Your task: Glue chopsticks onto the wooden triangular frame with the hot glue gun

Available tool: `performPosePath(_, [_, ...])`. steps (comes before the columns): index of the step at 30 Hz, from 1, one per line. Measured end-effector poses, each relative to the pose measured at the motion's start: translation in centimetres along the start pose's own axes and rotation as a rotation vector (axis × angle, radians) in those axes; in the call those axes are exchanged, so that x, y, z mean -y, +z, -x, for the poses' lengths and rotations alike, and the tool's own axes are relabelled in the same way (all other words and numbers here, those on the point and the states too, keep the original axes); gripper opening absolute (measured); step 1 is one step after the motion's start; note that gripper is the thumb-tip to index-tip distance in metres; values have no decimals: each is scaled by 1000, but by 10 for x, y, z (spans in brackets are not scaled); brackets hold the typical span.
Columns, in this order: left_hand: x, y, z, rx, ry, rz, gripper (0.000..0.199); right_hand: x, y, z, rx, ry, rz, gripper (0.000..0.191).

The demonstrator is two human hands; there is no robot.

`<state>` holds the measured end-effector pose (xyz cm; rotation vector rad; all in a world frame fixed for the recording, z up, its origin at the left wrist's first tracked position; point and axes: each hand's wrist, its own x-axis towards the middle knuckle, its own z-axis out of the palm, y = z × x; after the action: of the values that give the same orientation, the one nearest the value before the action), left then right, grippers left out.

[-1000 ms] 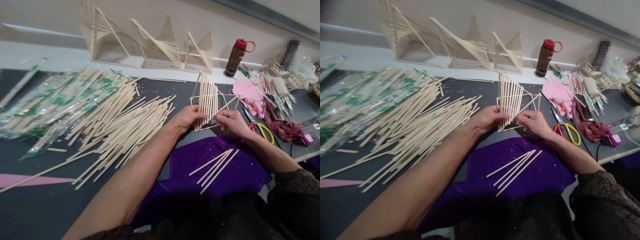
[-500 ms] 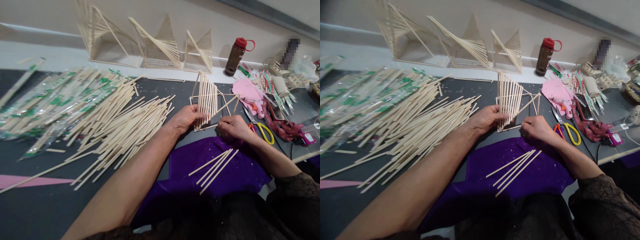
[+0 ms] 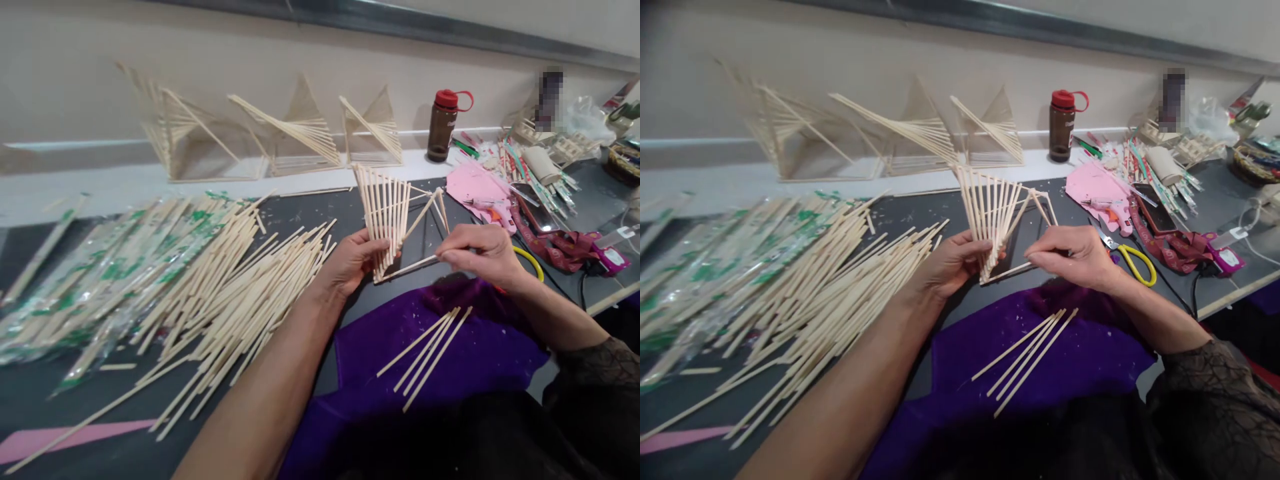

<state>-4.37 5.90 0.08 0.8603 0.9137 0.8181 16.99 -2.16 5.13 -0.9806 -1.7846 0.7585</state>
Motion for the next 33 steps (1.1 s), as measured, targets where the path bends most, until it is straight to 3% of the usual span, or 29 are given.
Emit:
performPosePath(6, [-4, -14, 0, -16, 53, -87, 30, -14, -26, -9, -355, 173, -101, 24])
performPosePath(10, [-7, -26, 5, 23, 109, -161, 29, -29, -39, -19, -400, 240, -133, 23])
performPosePath(14, [-12, -33, 13, 6, 127, -221, 27, -37, -38, -20, -487, 271, -119, 19])
performPosePath(20, [-15, -22, 21, -28, 285, -322, 24, -45, -23, -17, -410, 455, -423, 22])
performPosePath(26, [-12, -7, 31, -27, 349, -481, 19, -50, -29, -23, -466, 400, -476, 20])
performPosePath(33, [-5, -6, 34, 6, 368, -578, 16, -51, -34, -27, -475, 365, -470, 18])
